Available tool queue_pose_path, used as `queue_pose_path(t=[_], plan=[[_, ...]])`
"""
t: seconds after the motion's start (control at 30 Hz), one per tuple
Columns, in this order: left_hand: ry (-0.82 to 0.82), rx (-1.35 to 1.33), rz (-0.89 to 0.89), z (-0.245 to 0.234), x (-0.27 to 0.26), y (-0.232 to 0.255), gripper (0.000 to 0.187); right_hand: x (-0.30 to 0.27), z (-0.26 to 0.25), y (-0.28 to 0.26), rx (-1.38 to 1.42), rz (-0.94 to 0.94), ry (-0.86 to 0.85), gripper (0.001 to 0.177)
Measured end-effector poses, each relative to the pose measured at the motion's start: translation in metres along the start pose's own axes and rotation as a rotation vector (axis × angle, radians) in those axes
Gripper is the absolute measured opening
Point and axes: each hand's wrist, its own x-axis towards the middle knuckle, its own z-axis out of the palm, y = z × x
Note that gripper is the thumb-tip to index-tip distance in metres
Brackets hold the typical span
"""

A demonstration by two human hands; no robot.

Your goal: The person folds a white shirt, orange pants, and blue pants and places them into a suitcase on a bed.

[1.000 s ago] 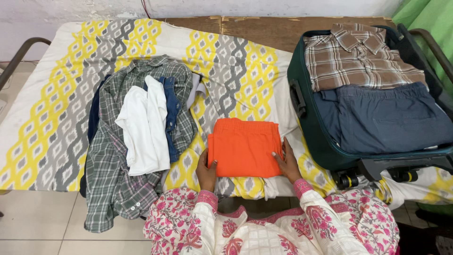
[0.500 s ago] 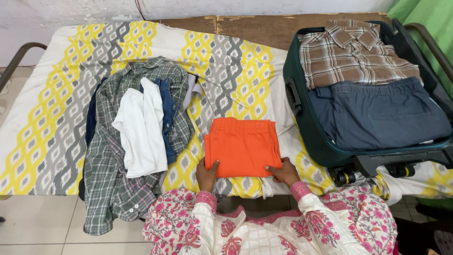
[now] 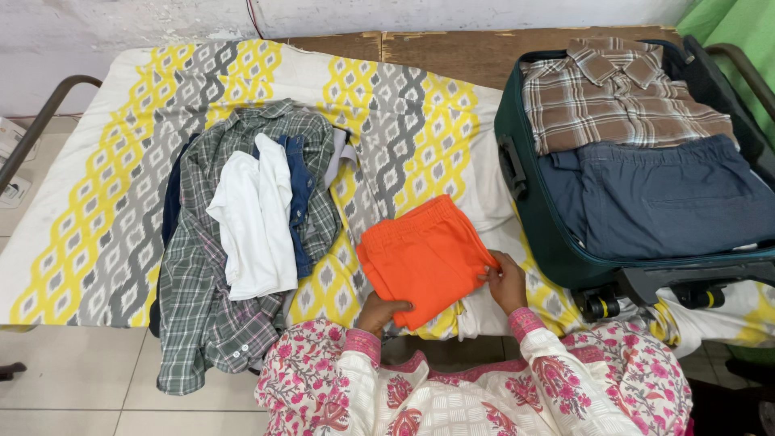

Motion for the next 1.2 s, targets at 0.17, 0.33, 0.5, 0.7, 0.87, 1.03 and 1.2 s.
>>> queue_pose_path(t=[0.17, 0.33, 0.5, 0.7, 0.87, 1.03, 1.2], plan=[[-0.251, 0.026, -0.328, 0.059, -0.026, -0.008, 0.055, 0.023, 0.006, 0.036, 0.344, -0.339, -0.078, 0.068], [-0.363, 0.395, -0.463, 0.025, -0.003, -0.002, 0.046, 0.017, 0.02, 0.078, 0.053, 0.145, 0.037, 0.07], [0.447, 0.384, 0.143, -0.042, 0.029, 0.031, 0.039, -0.013, 0.031, 0.055, 0.458, 0.661, -0.147, 0.063], [0.447, 0.847, 0.585, -0.013, 0.083, 0.033, 0.049, -0.037, 0.041, 0.024, 0.458, 0.528, -0.237, 0.065], [0.194, 0.258, 0.078, -0.008, 0.082, 0.053, 0.062, -0.04, 0.057, 0.045, 0.547, 0.304, -0.164, 0.081], [0.123, 0.058, 0.099, 0.0, 0.043, 0.075, 0.062, -0.014, 0.036, 0.022, 0.238, 0.133, -0.139, 0.077], [0.061, -0.303, 0.29, 0.047, -0.025, 0.07, 0.062, 0.034, 0.011, -0.052, -0.133, -0.097, 0.044, 0.066]])
